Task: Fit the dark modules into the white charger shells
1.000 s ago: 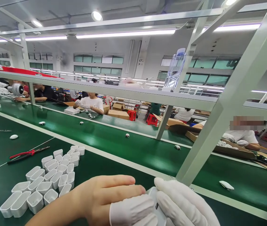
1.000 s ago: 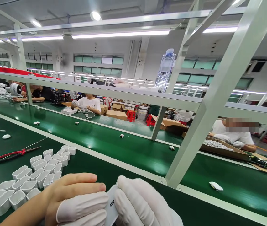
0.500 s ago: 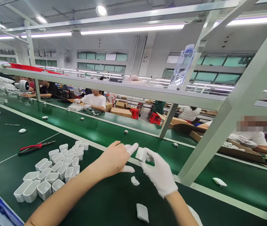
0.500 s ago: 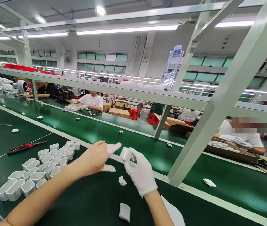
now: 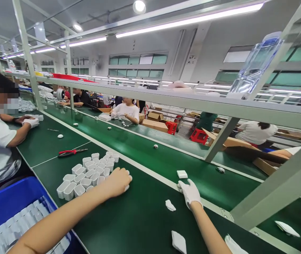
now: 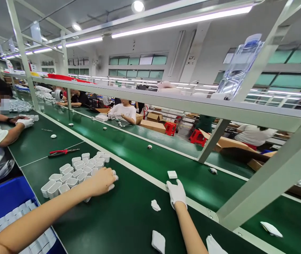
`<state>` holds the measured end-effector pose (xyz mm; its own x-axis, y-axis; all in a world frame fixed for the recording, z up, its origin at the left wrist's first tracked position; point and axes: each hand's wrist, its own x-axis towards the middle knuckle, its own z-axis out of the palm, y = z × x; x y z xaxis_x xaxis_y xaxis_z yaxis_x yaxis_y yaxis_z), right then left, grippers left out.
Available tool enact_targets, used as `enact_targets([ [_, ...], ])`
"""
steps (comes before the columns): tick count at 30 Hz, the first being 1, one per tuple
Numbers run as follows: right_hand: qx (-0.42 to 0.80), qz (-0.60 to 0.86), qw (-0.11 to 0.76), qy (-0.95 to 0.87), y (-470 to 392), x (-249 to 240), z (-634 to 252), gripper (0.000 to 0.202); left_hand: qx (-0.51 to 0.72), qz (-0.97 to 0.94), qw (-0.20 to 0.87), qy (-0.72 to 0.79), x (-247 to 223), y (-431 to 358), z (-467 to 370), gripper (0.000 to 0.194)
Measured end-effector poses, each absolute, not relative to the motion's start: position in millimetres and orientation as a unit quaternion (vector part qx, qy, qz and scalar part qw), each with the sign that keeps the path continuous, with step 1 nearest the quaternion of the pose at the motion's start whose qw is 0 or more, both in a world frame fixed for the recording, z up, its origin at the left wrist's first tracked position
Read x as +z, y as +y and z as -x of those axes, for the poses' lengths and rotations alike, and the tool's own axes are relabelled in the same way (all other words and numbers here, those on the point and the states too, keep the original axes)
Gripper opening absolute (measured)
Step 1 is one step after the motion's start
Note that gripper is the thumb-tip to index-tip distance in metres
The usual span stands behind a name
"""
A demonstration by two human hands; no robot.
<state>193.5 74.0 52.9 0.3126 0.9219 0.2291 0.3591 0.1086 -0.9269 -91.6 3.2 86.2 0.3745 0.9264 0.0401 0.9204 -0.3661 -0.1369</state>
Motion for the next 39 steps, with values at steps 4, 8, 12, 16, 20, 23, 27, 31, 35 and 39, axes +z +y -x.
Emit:
enact_targets([
  [4,0.301,0.599,0.501,-0.548,56.3,40.0,-192.8,0.029,0.038,0.747,0.096,-0.657,85.3,28.7,123.1,0.016],
  [8,0.319,0.601,0.465,-0.566,23.4,29.5,-211.1,0.027,0.051,0.716,0.102,-0.689,76.9,43.1,148.5,0.02],
  [12,0.33,0.608,0.42,-0.587,-13.9,26.6,-233.7,0.022,0.052,0.708,0.103,-0.696,66.1,52.8,152.9,0.02],
  [16,0.34,0.609,0.385,-0.605,-38.4,27.5,-245.2,0.019,0.042,0.699,0.11,-0.705,61.4,57.6,147.8,0.019],
  [20,0.352,0.604,0.37,-0.612,-43.6,24.4,-241.5,0.023,0.025,0.691,0.118,-0.713,64.2,60.3,147.4,0.02],
  [23,0.371,0.594,0.378,-0.606,-42.6,21.6,-229.8,0.032,0.024,0.7,0.109,-0.706,68.3,62.0,148.8,0.02],
  [27,0.529,0.51,0.451,-0.506,-44.1,28.7,-207.4,0.056,0.002,0.736,0.095,-0.671,77.4,54.1,137.7,0.012],
  [31,0.632,0.426,0.497,-0.415,-38.6,48.4,-187.9,0.054,-0.036,0.809,0.063,-0.584,84.5,26.6,95.8,0.014],
  [35,0.643,0.386,0.533,-0.391,-21.9,47.5,-176.5,0.046,-0.045,0.875,-0.02,-0.482,72.3,-1.9,37.5,0.009],
  [39,0.608,0.418,0.56,-0.377,-14.7,20.5,-179.6,0.064,-0.057,0.907,-0.063,-0.413,41.3,-10.8,-0.2,0.011],
])
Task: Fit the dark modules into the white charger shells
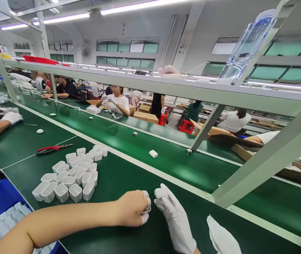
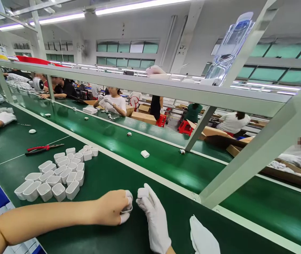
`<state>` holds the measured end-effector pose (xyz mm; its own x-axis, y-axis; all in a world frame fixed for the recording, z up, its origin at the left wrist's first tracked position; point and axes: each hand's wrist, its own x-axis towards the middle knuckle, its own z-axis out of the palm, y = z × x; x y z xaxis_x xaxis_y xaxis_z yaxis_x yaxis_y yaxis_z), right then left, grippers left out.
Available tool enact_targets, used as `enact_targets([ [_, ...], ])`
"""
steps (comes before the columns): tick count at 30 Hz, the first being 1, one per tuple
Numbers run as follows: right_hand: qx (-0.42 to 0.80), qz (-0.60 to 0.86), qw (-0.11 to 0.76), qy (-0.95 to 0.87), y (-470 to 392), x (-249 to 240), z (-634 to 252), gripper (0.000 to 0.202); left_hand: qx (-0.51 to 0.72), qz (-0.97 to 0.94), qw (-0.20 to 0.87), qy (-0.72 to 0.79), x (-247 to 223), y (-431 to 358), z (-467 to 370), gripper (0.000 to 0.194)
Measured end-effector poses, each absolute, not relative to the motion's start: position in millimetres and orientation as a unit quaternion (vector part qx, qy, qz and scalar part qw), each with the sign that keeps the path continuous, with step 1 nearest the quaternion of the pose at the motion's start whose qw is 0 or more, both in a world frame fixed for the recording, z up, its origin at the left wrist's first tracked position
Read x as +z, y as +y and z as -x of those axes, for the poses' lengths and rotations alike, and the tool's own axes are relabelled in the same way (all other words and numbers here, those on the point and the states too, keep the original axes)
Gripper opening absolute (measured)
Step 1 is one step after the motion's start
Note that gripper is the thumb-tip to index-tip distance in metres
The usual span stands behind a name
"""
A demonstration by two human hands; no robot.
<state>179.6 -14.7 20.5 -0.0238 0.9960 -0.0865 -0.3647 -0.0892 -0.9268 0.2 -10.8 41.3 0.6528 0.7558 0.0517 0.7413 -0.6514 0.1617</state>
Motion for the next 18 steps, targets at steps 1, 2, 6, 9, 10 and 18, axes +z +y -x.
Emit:
enact_targets([
  [1,0.6,0.427,0.563,-0.375,-15.4,14.8,-182.1,0.071,0.067,-0.911,0.074,0.401,32.9,-10.8,-4.0,0.014],
  [2,0.602,0.428,0.564,-0.371,-16.7,10.9,-184.5,0.076,0.082,-0.912,0.09,0.391,25.0,-10.7,-5.7,0.017],
  [6,0.669,0.389,0.55,-0.315,-23.4,12.7,-189.8,0.077,0.184,-0.898,0.179,0.357,3.9,-15.4,0.5,0.031],
  [9,0.706,0.381,0.531,-0.274,-23.7,19.4,-189.2,0.069,0.241,-0.875,0.232,0.351,0.9,-23.1,7.4,0.031],
  [10,0.713,0.377,0.53,-0.264,-22.8,20.2,-188.8,0.064,0.253,-0.868,0.243,0.351,1.5,-25.1,8.8,0.028],
  [18,0.739,0.359,0.512,-0.252,-23.0,11.2,-189.1,0.05,0.275,-0.851,0.288,0.341,9.2,-26.1,11.0,0.024],
])
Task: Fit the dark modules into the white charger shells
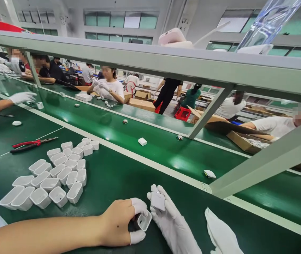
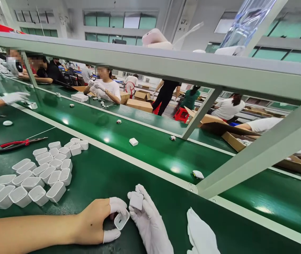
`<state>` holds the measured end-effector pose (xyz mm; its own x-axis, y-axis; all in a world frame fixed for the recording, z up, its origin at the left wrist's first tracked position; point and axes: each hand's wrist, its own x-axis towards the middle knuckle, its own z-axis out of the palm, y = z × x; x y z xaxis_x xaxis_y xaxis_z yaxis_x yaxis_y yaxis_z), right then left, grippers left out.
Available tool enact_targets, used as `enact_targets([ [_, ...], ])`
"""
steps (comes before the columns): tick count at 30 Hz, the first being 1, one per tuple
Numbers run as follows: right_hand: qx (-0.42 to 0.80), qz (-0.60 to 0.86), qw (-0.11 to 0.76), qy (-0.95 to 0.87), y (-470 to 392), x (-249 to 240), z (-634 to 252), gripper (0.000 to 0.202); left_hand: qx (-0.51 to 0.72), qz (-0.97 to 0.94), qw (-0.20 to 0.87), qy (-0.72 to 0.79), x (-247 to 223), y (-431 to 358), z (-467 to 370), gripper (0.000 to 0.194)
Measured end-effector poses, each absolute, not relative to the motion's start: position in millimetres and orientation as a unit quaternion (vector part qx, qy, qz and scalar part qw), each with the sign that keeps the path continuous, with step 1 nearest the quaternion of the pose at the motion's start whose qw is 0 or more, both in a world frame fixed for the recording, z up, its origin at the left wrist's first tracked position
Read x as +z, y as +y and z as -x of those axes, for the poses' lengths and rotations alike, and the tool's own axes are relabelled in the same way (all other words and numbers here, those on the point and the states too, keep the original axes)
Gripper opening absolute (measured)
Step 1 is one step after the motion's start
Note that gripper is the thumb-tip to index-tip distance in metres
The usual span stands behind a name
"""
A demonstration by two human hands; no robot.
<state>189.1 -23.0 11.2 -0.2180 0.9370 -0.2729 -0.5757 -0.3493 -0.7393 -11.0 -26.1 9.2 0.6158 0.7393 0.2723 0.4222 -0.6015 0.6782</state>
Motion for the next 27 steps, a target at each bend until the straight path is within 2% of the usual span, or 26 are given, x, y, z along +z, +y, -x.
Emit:
enact_targets([
  [3,0.753,0.354,0.484,-0.269,-27.2,15.8,-188.9,0.054,0.261,-0.824,0.303,0.401,12.1,-26.6,11.7,0.042],
  [6,0.757,0.369,0.463,-0.278,-31.0,23.8,-187.9,0.056,0.301,-0.791,0.325,0.422,12.1,-27.3,12.6,0.06],
  [10,0.762,0.377,0.437,-0.295,-36.1,33.2,-185.6,0.058,0.413,-0.792,0.265,0.363,6.1,-27.4,14.2,0.068],
  [14,0.766,0.337,0.41,-0.363,-40.1,32.9,-179.8,0.05,0.465,-0.802,0.222,0.304,4.6,-28.5,16.4,0.065],
  [20,0.769,0.326,0.374,-0.402,-45.2,19.7,-172.5,0.045,0.458,-0.808,0.283,0.24,12.5,-30.2,18.3,0.063],
  [24,0.731,0.372,0.394,-0.414,-46.5,20.0,-175.4,0.044,0.483,-0.786,0.291,0.253,12.6,-30.5,17.1,0.052],
  [27,0.658,0.398,0.421,-0.48,-48.7,20.3,-178.6,0.055,0.504,-0.753,0.307,0.292,10.3,-30.5,15.7,0.044],
])
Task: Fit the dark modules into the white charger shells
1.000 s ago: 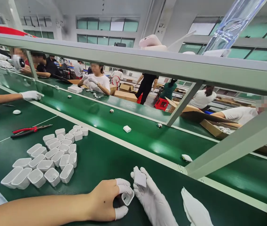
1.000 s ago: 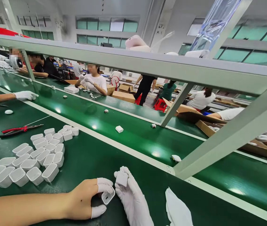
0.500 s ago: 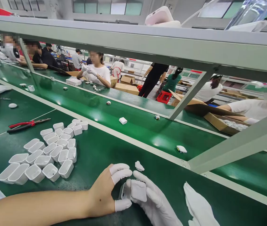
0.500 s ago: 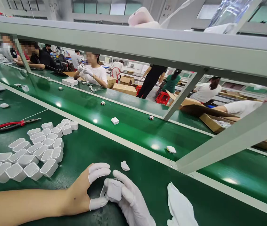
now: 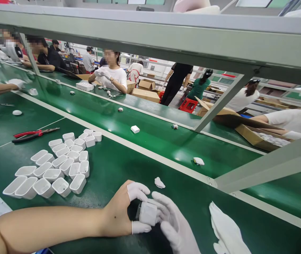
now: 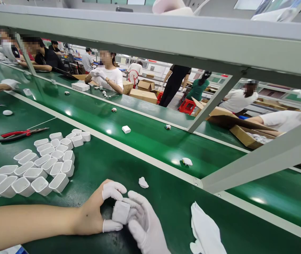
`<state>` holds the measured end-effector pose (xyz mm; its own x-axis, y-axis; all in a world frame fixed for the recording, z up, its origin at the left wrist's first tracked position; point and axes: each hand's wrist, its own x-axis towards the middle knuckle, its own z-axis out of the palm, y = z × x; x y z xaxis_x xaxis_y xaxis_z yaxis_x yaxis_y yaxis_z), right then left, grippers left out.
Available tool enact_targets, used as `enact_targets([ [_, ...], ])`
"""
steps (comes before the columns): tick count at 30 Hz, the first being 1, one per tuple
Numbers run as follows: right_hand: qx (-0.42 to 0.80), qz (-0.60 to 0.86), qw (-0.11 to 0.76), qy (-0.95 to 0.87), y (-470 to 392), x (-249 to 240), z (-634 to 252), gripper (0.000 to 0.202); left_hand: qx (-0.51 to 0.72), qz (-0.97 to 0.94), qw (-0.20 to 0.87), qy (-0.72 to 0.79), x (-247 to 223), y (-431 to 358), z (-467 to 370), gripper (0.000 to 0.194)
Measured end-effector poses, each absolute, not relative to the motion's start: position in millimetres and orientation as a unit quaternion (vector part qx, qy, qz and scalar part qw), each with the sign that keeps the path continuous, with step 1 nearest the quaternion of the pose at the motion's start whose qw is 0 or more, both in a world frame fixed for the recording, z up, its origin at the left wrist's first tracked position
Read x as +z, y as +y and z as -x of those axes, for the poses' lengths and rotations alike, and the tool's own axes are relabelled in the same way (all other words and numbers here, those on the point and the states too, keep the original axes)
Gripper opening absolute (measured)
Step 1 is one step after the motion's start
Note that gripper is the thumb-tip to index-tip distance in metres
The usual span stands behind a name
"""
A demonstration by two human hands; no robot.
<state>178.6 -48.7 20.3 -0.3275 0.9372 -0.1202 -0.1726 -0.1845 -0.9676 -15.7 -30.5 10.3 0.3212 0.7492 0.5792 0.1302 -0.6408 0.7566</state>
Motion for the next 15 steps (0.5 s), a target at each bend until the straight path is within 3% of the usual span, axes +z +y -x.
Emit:
enact_targets([
  [2,0.599,0.419,0.414,-0.542,-51.7,16.9,-179.9,0.059,0.501,-0.746,0.309,0.312,8.9,-30.7,14.8,0.041],
  [7,0.459,0.472,0.402,-0.637,-57.8,3.8,-184.2,0.047,0.477,-0.772,0.278,0.314,7.5,-29.5,14.9,0.041],
  [15,0.335,0.337,0.439,-0.763,-53.8,19.3,-188.7,0.05,0.492,-0.792,0.3,0.203,9.1,-25.2,18.4,0.056],
])
